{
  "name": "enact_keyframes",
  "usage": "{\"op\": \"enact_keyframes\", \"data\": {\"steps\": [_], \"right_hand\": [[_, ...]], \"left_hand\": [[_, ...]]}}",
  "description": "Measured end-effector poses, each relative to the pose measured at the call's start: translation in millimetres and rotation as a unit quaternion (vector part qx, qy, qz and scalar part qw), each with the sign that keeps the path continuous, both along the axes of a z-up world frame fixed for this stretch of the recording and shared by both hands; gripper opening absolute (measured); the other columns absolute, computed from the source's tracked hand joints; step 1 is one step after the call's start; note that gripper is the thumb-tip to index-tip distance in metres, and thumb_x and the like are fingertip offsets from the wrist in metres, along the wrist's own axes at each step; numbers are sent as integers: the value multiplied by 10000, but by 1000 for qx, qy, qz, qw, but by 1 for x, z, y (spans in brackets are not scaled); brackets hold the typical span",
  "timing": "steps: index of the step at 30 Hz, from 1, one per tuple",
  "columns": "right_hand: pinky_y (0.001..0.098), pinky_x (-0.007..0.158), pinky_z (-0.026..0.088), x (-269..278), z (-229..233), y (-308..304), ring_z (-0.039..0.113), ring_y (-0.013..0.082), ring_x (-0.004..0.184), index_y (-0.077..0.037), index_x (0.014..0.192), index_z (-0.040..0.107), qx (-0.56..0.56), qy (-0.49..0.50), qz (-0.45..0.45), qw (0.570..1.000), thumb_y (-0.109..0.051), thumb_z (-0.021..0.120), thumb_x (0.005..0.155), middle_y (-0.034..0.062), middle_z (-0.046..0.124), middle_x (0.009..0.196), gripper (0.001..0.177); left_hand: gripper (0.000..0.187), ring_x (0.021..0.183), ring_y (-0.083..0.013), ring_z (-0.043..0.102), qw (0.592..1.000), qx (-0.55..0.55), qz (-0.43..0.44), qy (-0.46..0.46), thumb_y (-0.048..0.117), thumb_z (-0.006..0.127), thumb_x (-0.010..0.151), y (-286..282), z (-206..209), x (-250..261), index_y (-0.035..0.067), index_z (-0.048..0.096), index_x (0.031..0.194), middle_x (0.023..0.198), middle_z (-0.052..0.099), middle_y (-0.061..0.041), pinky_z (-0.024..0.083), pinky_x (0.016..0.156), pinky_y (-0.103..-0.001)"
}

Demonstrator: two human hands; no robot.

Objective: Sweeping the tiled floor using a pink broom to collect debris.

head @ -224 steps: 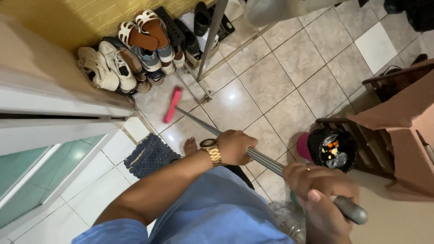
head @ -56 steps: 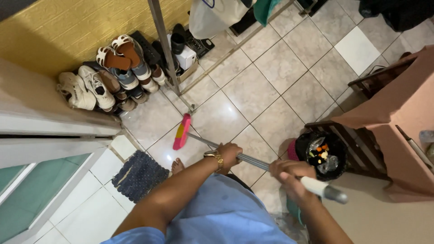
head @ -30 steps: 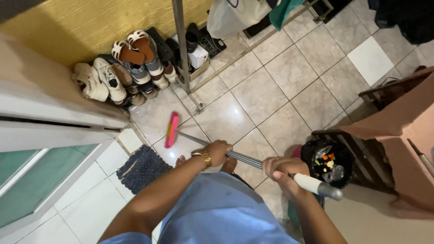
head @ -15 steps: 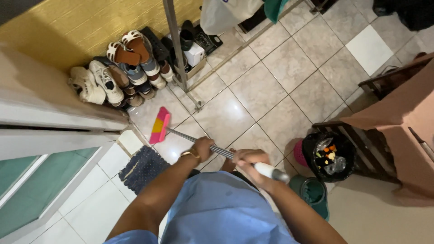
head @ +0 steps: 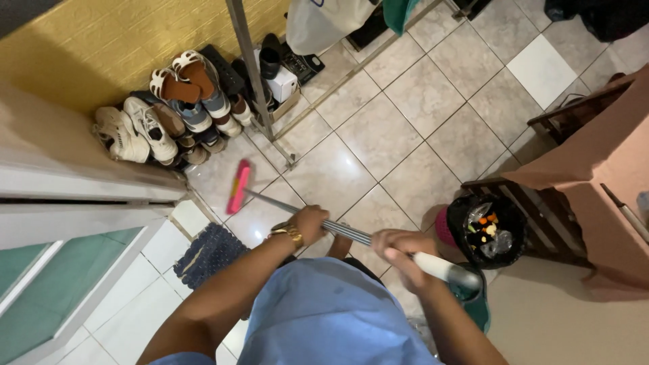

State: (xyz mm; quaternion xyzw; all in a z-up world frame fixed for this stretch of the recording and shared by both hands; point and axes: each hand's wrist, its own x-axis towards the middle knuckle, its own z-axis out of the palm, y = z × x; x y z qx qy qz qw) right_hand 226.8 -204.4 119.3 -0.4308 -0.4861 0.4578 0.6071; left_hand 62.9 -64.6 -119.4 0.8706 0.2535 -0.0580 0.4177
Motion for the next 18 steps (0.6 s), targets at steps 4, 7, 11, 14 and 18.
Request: {"op": "enact_keyframes", "data": {"steps": [4, 7, 11, 14, 18], "right_hand": [[426, 725, 476, -17, -39, -3, 454, 234, 658, -22, 633, 339, -6, 26, -24, 999, -5, 581, 948, 99, 462, 665, 397], [404, 707, 445, -11, -37, -16, 434, 231, 673, -11, 632, 348, -37, 29, -36, 998, 8, 567, 937, 99, 446, 672, 376], [379, 646, 444, 12, -20, -32, 426, 200, 627, -37, 614, 344, -61, -34, -53, 996, 12, 581, 908, 65, 427, 630, 381], [385, 636, 461, 33, 0, -36, 447, 191, 603, -47, 601, 369, -65, -50, -62, 995, -8, 590, 905, 58, 447, 608, 378], [388, 634, 468, 37, 26, -24, 445, 178, 584, -52, 619, 364, -44, -23, -43, 998, -38, 603, 925, 48, 438, 594, 388]], "left_hand": [[166, 992, -382, 634, 997, -16, 55, 42, 178, 772, 763, -6, -42, -11, 99, 708, 894, 1059, 675, -194, 526, 885, -470], [65, 976, -378, 648, 998, -29, 37, 32, 132, 716, 795, -33, -88, 8, 94, 702, 845, 982, 711, -189, 530, 892, -460], [57, 964, -399, 657, 998, -24, -11, -49, 131, 693, 816, -47, -46, 42, 74, 693, 816, 934, 711, -199, 536, 877, -473], [117, 959, -403, 652, 997, -65, -47, -1, 177, 711, 831, -38, 29, 56, 63, 682, 834, 940, 698, -210, 536, 862, -482], [232, 959, -403, 630, 996, -45, -39, -63, 227, 782, 814, -27, 17, 50, 62, 667, 931, 978, 656, -203, 519, 851, -486]]}}
